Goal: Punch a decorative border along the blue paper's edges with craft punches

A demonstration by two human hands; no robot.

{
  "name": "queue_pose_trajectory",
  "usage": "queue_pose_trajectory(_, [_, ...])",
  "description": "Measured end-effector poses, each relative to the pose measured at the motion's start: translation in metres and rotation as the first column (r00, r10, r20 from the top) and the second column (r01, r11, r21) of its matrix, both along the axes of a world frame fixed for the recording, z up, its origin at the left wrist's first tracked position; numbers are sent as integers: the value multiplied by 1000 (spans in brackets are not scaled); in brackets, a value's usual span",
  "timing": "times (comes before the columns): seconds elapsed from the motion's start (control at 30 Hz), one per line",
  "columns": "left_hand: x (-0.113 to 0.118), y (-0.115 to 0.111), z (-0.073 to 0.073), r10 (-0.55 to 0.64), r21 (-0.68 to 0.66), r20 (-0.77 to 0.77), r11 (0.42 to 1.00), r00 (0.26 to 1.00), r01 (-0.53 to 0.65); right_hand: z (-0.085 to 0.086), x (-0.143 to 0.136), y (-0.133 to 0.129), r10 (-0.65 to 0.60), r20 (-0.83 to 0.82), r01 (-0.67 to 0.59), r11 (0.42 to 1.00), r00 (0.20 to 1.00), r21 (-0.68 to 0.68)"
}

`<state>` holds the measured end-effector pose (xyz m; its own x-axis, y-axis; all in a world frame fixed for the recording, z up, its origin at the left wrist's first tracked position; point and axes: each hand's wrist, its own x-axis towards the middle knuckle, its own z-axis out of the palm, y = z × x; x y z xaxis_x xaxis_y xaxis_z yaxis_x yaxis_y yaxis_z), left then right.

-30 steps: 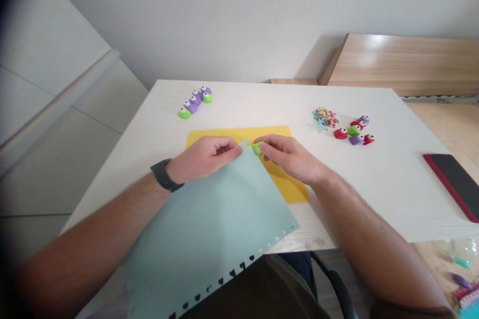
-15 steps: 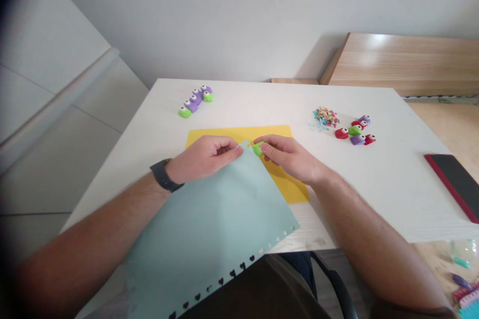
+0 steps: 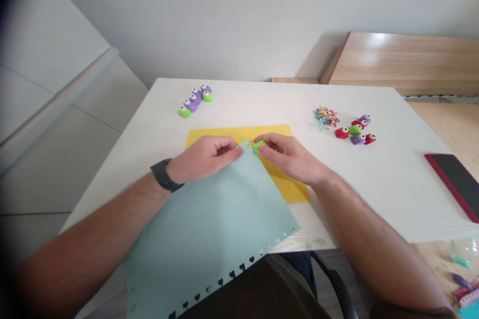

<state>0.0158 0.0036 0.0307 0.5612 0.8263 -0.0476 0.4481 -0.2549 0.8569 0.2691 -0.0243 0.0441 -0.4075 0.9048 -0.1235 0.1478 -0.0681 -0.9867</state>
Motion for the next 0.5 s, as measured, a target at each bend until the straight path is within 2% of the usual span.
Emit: queue_pose_trajectory(0.5, [0,0,0,13,17,19,1000,1000,-13,1,2,2,-17,58,15,999,998,39])
